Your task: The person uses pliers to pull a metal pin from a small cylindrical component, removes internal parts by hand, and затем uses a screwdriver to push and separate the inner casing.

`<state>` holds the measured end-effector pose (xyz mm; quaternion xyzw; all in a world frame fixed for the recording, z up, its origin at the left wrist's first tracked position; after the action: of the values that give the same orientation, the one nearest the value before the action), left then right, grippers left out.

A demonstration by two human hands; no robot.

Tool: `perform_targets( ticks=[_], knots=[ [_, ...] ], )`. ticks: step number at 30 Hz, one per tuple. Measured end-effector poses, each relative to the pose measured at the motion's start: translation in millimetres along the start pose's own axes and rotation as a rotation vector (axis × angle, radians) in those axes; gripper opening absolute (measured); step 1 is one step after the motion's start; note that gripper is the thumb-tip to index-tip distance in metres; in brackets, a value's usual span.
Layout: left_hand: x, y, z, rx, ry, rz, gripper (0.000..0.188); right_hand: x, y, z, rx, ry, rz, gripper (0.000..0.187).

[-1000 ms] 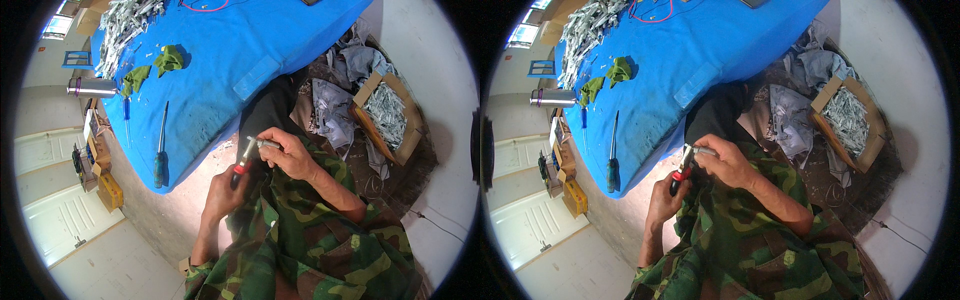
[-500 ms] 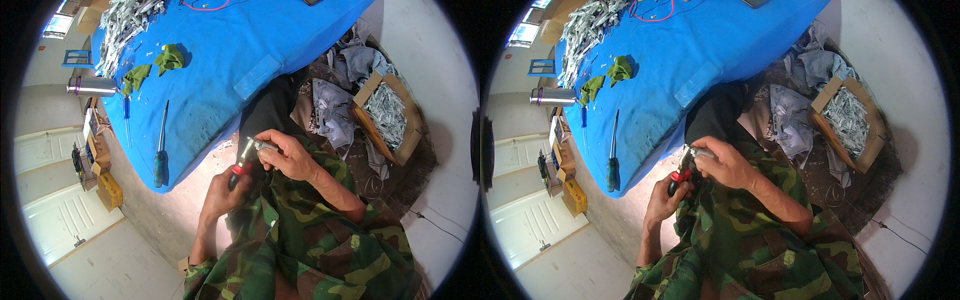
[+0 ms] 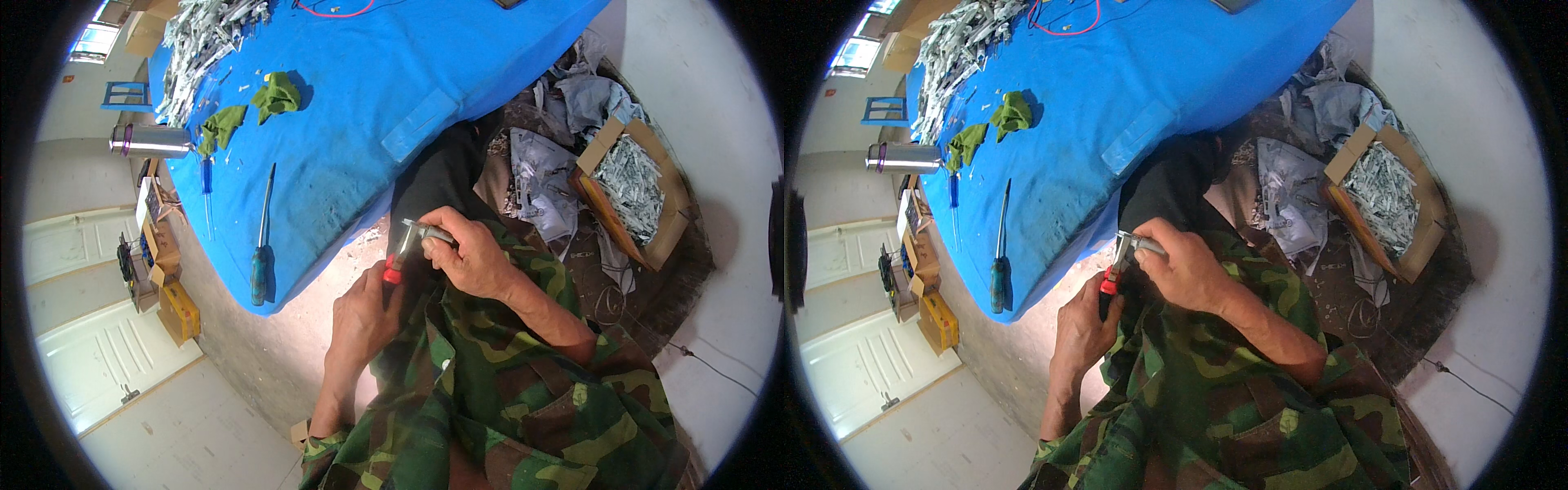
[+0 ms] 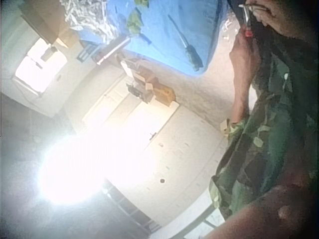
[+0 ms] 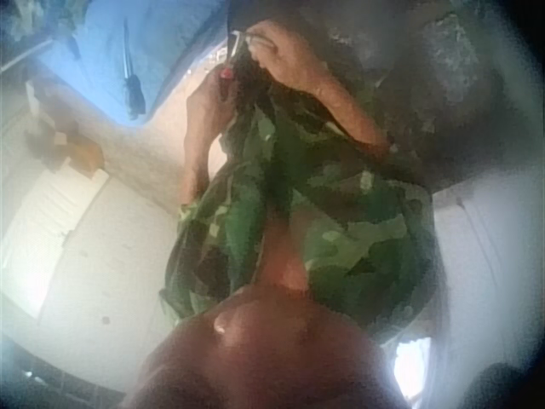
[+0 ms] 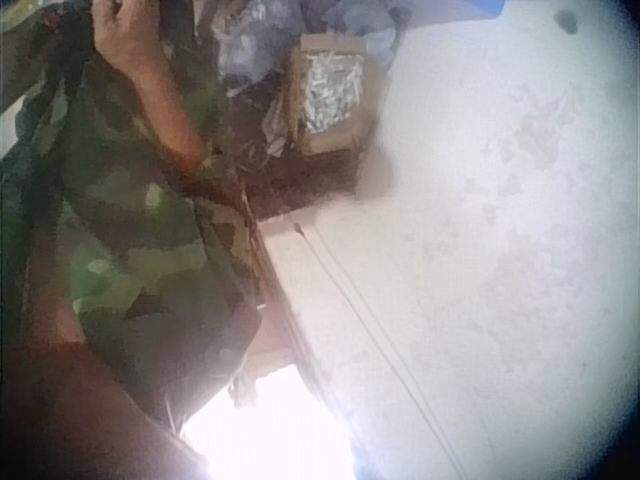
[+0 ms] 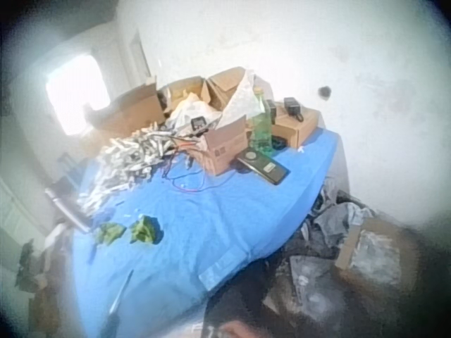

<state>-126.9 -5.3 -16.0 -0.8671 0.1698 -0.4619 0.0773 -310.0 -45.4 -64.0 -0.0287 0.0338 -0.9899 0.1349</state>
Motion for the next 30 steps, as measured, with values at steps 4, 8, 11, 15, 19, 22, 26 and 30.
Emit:
perform_targets(
  ticks=[4, 8, 11, 15, 19, 22, 26, 30],
  knots=[
    [-6, -2, 6, -0.015, 0.097, -0.025, 0.039, -1, -1, -1, -0.031, -0.028, -0.005, 0.021],
    [-10, 2, -1, -0.068, 0.096, -0.026, 0.039, -1, 0, 1, -0.023, -0.041, -0.065, 0.022],
    [-13, 3, -2, -0.058, 0.026, -0.054, 0.042, -3, 0, 4, -0.009, -0.062, -0.121, 0.022],
    [-21, 4, 1, -0.033, -0.115, -0.069, 0.044, -4, 1, 7, 0.025, -0.107, -0.176, 0.022],
    [-25, 9, 7, -0.035, -0.063, -0.11, 0.047, -4, -1, -2, 0.036, -0.133, -0.233, 0.022],
    [-27, 11, 19, -0.026, 0.034, -0.151, 0.052, -8, -1, -10, -0.192, 0.112, -0.165, 0.023],
    [-21, 18, 11, -0.119, 0.176, -0.213, 0.056, -9, 1, -18, -0.236, 0.258, -0.196, 0.024],
    [-25, 22, 24, -0.204, 0.318, -0.221, 0.058, -6, 7, -22, -0.348, 0.42, -0.238, 0.026]
  ],
)
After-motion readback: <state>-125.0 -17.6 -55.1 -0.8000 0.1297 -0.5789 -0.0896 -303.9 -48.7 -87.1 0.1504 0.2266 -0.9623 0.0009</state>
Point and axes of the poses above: each hand's wrist, its own y-axis towards the middle knuckle, its own x-axis out of the back of the hand, z = x × y, the point moved 5 cm from there along y, towards the middle knuckle, and after that the axes turned 5 degrees about -y, right-handed, at the moved point
